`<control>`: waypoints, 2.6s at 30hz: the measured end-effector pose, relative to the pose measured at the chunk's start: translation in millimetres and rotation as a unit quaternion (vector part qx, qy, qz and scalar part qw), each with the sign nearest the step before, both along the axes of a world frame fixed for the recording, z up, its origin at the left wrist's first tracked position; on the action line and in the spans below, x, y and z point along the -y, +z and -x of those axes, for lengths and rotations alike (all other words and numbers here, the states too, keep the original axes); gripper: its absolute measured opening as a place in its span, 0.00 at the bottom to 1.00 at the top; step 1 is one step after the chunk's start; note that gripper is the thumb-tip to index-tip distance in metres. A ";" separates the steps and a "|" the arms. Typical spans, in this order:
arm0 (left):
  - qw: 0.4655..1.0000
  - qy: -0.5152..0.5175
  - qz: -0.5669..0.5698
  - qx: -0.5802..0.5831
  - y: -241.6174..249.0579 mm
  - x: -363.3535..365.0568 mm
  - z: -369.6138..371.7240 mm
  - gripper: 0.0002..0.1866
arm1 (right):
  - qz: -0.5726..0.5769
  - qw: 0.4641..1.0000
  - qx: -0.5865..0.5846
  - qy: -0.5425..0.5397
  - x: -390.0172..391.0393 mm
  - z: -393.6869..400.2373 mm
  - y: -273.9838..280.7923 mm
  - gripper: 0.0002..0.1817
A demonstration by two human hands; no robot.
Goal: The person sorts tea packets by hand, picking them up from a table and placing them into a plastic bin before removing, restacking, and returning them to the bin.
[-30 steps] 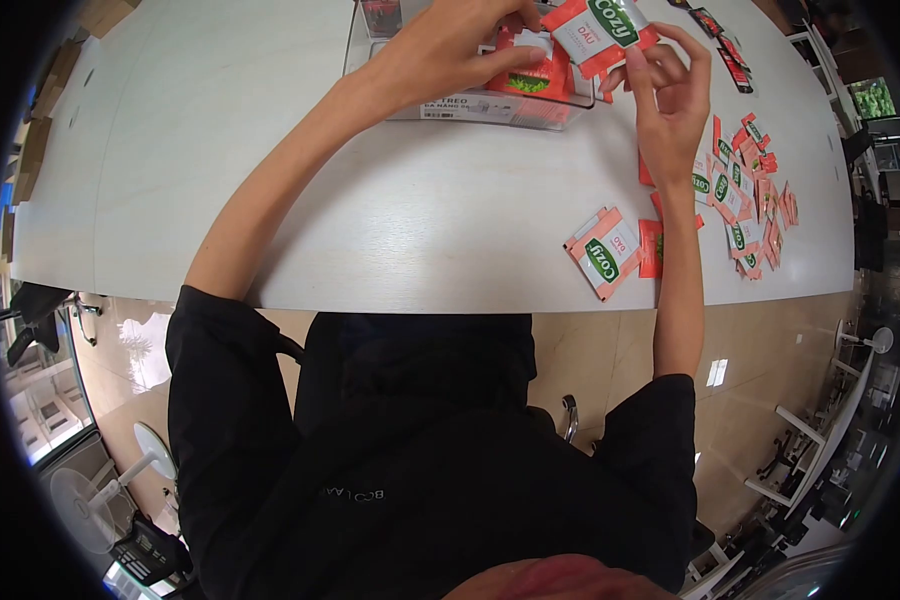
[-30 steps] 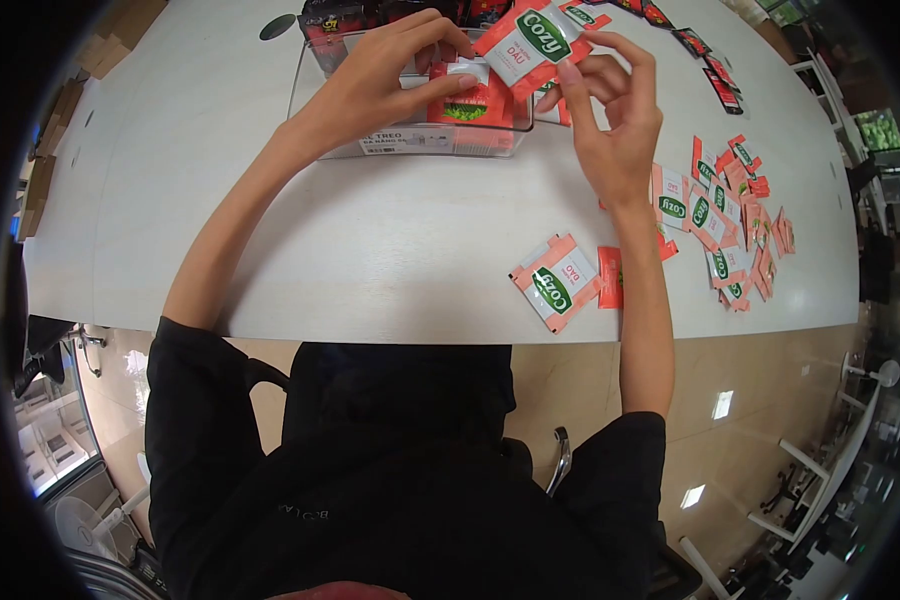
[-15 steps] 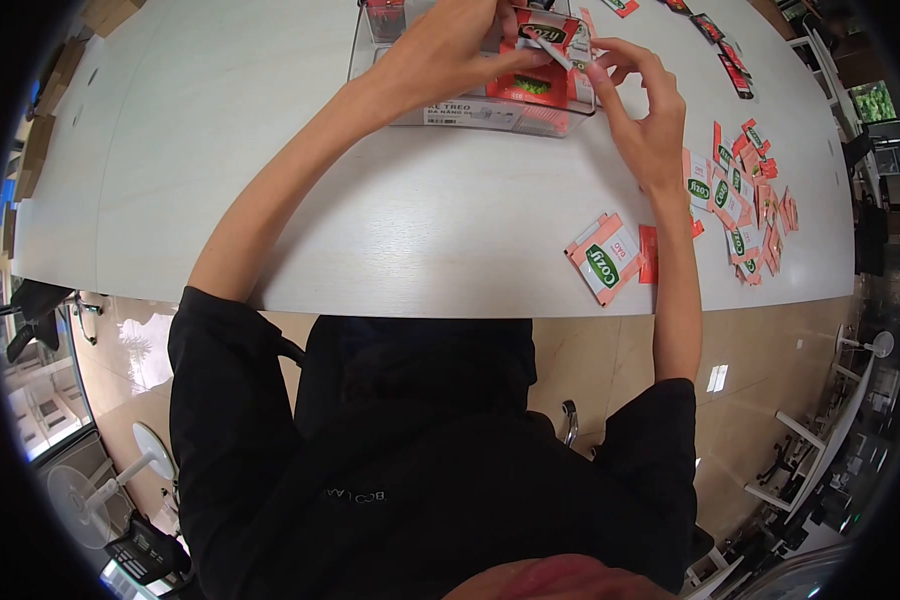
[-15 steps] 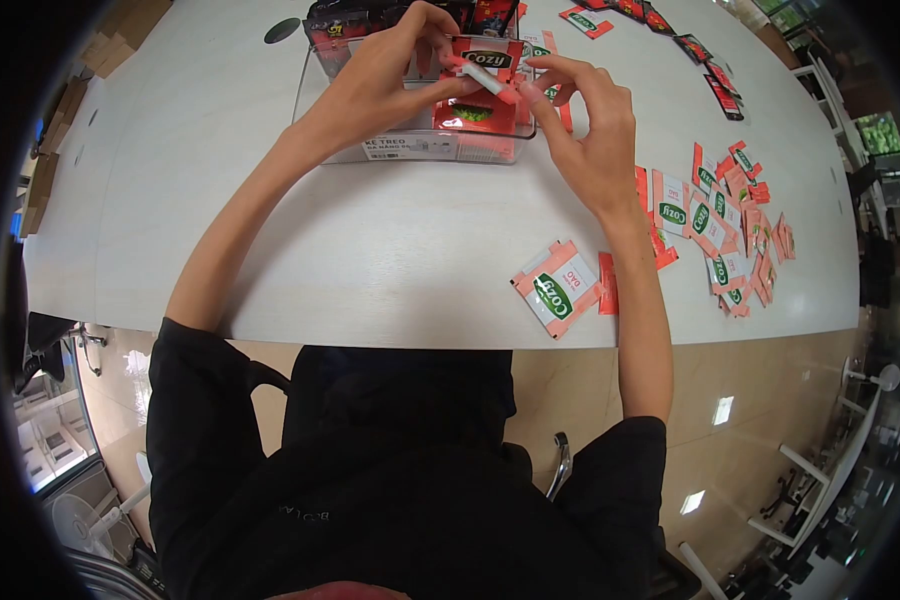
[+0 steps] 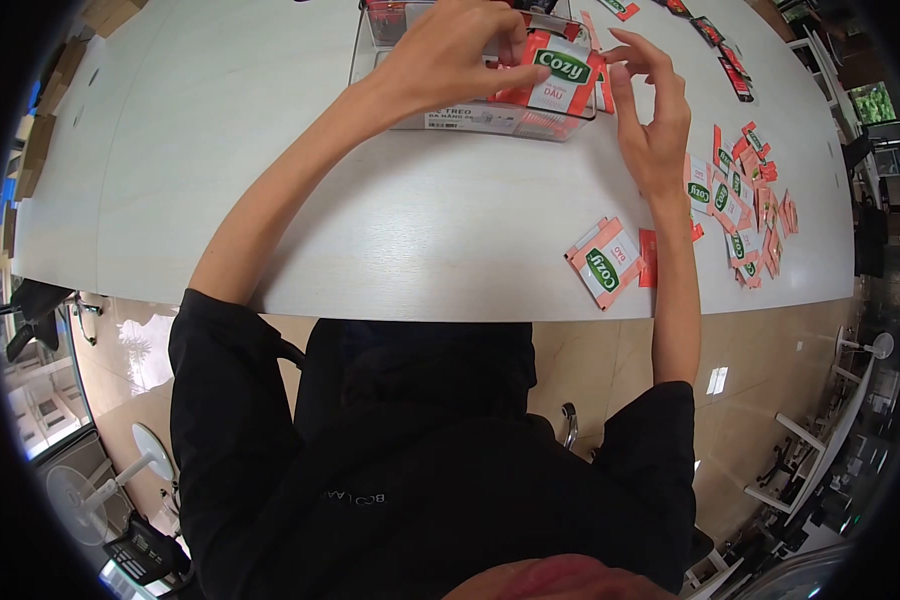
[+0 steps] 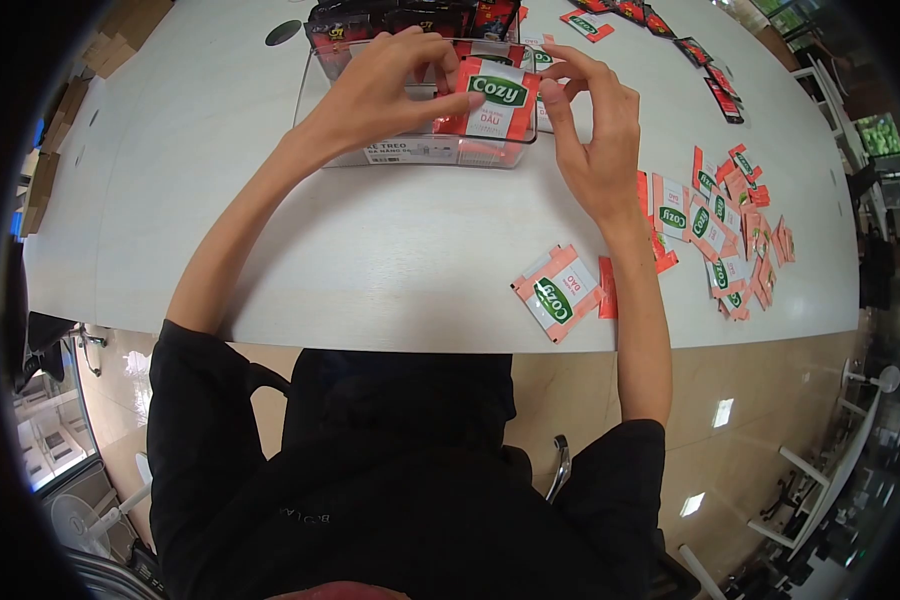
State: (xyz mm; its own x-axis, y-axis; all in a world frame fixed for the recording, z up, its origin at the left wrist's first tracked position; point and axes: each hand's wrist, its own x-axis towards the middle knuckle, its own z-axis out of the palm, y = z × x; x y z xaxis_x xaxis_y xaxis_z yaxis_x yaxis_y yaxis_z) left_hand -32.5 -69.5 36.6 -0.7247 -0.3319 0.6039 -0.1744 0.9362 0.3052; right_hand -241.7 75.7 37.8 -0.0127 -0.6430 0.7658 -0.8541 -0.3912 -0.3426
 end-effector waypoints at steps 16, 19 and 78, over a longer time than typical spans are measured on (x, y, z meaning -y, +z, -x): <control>0.996 -0.039 -0.070 -0.030 6.4 -1.5 1.7 0.13 | -0.076 0.995 -0.020 -0.068 5.0 25.7 -12.8 0.15; 0.996 -0.033 -0.075 -0.038 5.5 -2.1 2.6 0.13 | -0.127 0.985 -0.057 -0.097 3.5 38.6 -31.8 0.21; 0.989 -0.088 -0.112 -0.036 -6.9 -6.2 4.5 0.33 | -0.155 0.986 -0.035 0.059 -15.7 -14.3 4.2 0.12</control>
